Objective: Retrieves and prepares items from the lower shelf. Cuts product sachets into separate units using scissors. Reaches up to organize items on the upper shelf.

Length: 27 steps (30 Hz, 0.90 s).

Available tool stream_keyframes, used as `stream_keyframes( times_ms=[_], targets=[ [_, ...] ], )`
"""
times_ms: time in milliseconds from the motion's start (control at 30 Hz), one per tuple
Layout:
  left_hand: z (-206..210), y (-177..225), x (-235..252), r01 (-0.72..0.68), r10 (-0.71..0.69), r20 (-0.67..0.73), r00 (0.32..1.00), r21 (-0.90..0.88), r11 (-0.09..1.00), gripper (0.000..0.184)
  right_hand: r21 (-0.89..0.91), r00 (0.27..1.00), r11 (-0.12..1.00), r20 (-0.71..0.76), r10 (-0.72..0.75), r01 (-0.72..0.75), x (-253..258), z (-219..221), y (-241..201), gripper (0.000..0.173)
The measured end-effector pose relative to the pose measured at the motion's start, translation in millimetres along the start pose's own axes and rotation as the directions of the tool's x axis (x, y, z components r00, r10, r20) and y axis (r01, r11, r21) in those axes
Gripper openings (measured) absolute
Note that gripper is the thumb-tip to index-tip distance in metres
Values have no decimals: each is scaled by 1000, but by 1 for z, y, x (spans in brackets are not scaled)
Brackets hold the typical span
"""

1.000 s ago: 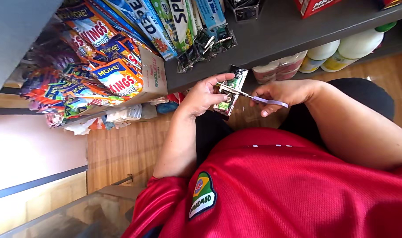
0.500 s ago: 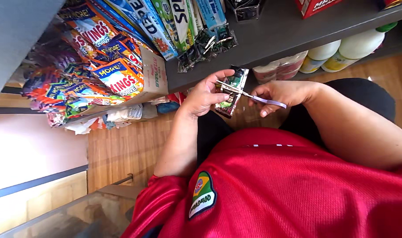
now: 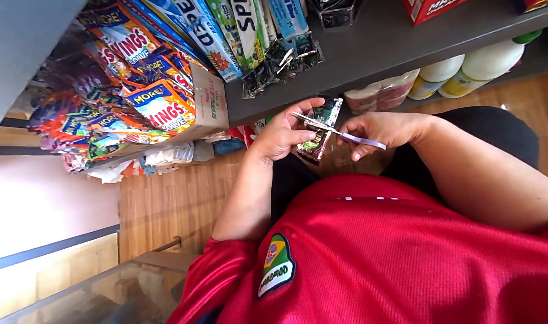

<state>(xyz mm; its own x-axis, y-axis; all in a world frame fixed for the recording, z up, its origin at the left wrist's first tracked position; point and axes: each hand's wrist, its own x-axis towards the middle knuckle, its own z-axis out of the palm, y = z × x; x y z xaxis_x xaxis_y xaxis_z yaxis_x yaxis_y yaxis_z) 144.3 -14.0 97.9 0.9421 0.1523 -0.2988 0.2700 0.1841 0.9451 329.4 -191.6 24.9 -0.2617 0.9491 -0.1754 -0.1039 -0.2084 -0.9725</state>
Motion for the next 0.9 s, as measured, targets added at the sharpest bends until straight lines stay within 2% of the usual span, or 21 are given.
stream_keyframes(
  times_ms=[233, 433, 533, 667, 767, 900],
  targets=[
    [2, -4, 0, 12, -12, 13, 1000, 29, 1000, 68, -42, 1000, 999, 2, 9, -9, 2, 2, 0, 34],
    [6, -2, 3, 46, -49, 21, 999, 128, 991, 70, 47, 998, 997, -15, 54, -53, 1, 3, -8, 22],
    [0, 2, 10, 50, -26, -104, 994, 233, 971, 70, 56, 997, 997, -58, 53, -49, -1, 0, -8, 24],
    [-21, 19, 25, 72, 81, -343, 936, 410, 909, 71, 70, 973, 995, -224, -47, 64, 2, -4, 1, 27],
    [-46, 30, 46, 77, 152, -418, 896, 484, 872, 75, 85, 955, 993, -291, -56, 85, 7, -6, 3, 29],
    [-76, 38, 75, 135, 201, -470, 859, 588, 798, 84, 82, 957, 995, -289, -38, 64, 10, -5, 5, 30]
  ],
)
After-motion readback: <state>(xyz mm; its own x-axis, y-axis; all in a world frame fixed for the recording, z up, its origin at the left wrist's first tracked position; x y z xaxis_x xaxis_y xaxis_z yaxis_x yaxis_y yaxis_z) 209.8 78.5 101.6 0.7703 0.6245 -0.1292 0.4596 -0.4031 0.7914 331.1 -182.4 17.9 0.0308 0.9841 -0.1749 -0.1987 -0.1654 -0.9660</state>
